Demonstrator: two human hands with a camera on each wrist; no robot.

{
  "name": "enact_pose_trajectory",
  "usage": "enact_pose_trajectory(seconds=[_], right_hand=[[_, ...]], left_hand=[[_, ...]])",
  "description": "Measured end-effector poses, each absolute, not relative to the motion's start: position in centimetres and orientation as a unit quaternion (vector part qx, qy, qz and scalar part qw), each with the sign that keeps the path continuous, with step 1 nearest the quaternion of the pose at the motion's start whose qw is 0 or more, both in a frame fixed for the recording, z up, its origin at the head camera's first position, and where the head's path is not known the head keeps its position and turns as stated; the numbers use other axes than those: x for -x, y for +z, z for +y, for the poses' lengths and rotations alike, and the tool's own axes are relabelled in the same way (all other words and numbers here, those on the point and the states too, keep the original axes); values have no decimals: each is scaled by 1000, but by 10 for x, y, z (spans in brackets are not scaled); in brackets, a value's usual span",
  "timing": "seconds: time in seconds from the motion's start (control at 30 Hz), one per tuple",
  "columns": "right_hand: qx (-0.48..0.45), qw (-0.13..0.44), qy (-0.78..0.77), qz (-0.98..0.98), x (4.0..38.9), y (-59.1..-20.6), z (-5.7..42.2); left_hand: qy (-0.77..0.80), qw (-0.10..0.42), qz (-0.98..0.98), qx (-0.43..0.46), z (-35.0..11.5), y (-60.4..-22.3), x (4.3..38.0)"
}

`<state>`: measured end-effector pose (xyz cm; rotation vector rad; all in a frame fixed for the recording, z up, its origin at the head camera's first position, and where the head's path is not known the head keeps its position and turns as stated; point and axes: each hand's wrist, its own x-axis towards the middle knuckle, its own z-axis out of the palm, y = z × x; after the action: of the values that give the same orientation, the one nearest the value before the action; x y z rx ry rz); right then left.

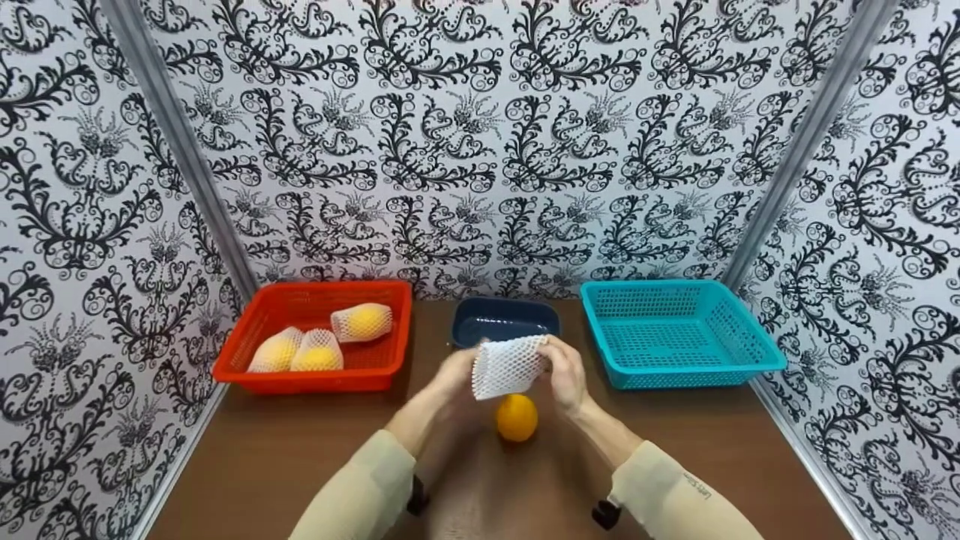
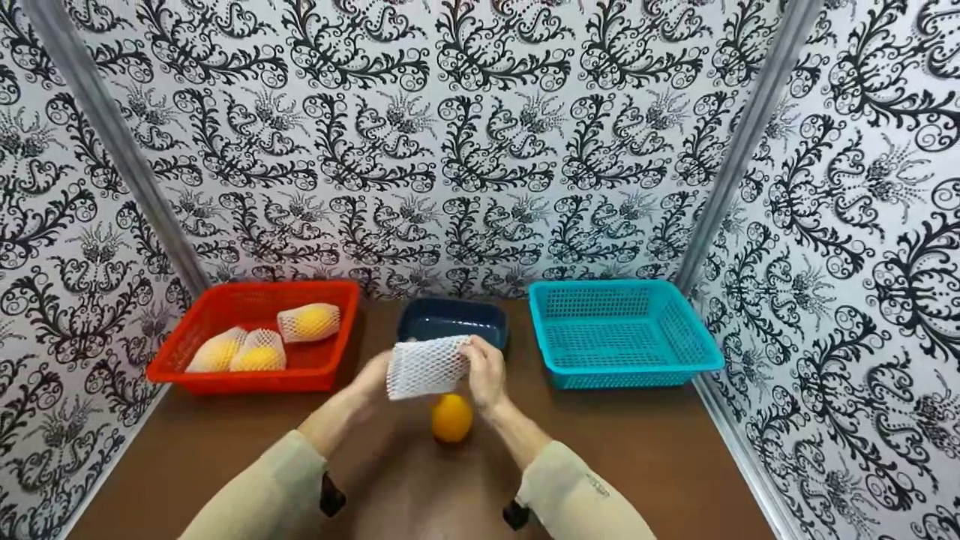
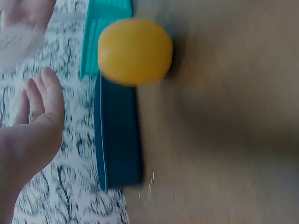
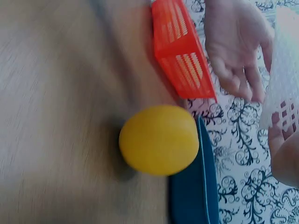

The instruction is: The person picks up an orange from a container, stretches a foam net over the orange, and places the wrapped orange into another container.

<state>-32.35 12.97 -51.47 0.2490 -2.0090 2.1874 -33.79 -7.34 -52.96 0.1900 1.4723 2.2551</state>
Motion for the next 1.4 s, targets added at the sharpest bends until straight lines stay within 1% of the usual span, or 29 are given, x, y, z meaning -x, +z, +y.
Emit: enact_pose_trajectory(seconds=[0.07, 0.1, 0.2, 0.33, 0.43, 0.5, 0.63, 0.73, 0.8, 0.9, 1.03, 1.27, 1.4], right_hand=[[-80, 51, 756, -648, 323, -516, 125], [-81, 42, 766, -636, 324, -518, 123], [-88, 29, 799, -594, 325, -522, 117], [-71, 66, 771, -630, 330, -525, 113], [-41, 77, 736, -671, 332, -527, 115], [-25, 59, 744, -665, 332, -527, 116], [10, -6, 801, -598, 332, -529, 120], [23, -40, 819, -573, 332, -532, 122], [28, -52, 820, -569, 333, -535, 123], [38, -44, 798, -599, 333, -543, 126], [49, -19, 751, -658, 332, -558, 131], [55, -4, 686, -726, 332, -586, 137], [59, 10, 656, -752, 334, -598, 139]], left_hand=[[812, 225, 532, -88, -62, -533, 330], [807, 216, 542, -91, -56, -535, 326], [794, 153, 583, -78, -40, -539, 319], [814, 65, 577, -27, -26, -541, 319], [839, 43, 542, -9, -25, -540, 320], [855, 48, 516, -4, -25, -539, 321], [870, 77, 487, 4, -29, -540, 324], [860, 91, 502, 9, -33, -543, 325], [845, 92, 526, 12, -35, -546, 325], [824, 88, 560, 12, -38, -552, 324], [794, 76, 602, 29, -39, -562, 321], [726, 44, 681, 82, -38, -579, 315], [677, 18, 732, 80, -38, -595, 321]])
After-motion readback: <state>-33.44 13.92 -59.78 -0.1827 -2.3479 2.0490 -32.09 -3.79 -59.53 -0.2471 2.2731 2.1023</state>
